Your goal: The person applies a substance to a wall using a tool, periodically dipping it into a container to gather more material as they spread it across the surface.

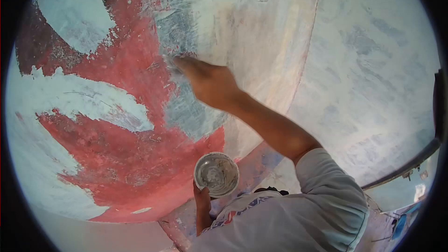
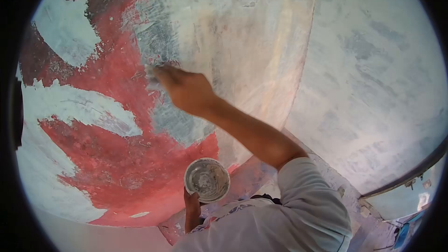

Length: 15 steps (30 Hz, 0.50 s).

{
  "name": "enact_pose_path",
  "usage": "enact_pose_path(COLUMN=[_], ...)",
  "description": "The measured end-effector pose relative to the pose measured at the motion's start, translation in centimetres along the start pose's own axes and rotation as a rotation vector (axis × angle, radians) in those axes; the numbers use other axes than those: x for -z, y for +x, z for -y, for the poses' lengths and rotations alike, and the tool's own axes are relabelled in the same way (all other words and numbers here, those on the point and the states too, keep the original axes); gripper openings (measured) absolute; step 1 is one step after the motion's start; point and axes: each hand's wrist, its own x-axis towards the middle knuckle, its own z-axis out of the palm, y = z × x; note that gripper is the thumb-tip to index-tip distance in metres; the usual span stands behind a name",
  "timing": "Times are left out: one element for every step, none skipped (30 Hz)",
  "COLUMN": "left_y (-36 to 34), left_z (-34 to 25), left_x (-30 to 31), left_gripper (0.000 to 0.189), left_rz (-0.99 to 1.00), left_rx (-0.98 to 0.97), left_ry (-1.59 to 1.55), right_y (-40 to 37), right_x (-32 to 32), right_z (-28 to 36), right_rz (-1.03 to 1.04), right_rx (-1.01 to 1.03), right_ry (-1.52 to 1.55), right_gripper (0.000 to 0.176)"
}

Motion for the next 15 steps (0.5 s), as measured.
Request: enact_pose_path(left_y=[0.2,0.2,-0.2,-0.5,-0.5,-0.5,-0.6,-0.7,-0.9,-1.0,-0.7,-0.6,-0.8,-1.0,-0.6], left_z=[-0.3,-0.6,-0.9,-0.9,-0.6,-0.2,-0.1,0.1,-0.1,-0.2,-0.3,-0.2,0.1,0.5,0.9], left_x=[-0.2,-0.3,-0.4,-0.5,-0.4,-0.1,-0.1,0.0,-0.1,-0.1,-0.1,-0.2,-0.1,0.1,0.2], left_gripper=[0.078,0.078,0.078,0.078,0.078,0.078,0.077,0.077,0.077,0.077,0.077,0.078,0.078,0.078,0.078], left_rz=[0.035,0.037,0.022,0.008,0.010,0.007,0.004,0.006,-0.010,-0.026,-0.024,-0.029,-0.034,-0.033,-0.009], left_rx=[-0.060,-0.060,-0.039,-0.019,-0.016,-0.042,-0.068,-0.065,-0.046,-0.028,-0.029,-0.010,0.015,0.027,0.014], left_ry=[0.018,0.019,-0.006,-0.034,-0.038,-0.031,-0.023,-0.027,0.000,0.027,0.021,0.024,0.028,0.026,-0.007], right_y=[0.0,0.7,2.4,4.5,6.6,8.0,8.1,7.9,7.4,5.3,2.7,-0.3,-3.4,-6.5,-8.6], right_x=[0.8,1.7,4.2,5.8,7.9,8.4,8.4,8.2,7.8,6.4,5.3,3.8,2.9,2.1,2.4], right_z=[-1.8,-4.5,-6.7,-9.8,-11.4,-14.5,-15.4,-16.3,-16.9,-16.3,-15.4,-14.2,-13.2,-12.3,-11.5], right_rz=[0.001,0.004,-0.003,-0.134,-0.150,-0.280,-0.276,-0.232,-0.190,-0.183,-0.073,-0.047,-0.002,0.066,0.198], right_rx=[-0.029,-0.059,-0.108,-0.069,-0.157,-0.027,-0.025,0.011,0.047,0.081,0.050,0.033,0.059,0.046,0.075], right_ry=[-0.068,-0.136,-0.142,-0.178,-0.224,-0.263,-0.265,-0.296,-0.326,-0.316,-0.281,-0.275,-0.249,-0.224,-0.214], right_gripper=[0.043,0.043,0.046,0.048,0.050,0.050,0.050,0.052,0.054,0.058,0.060,0.059,0.058,0.055,0.053])
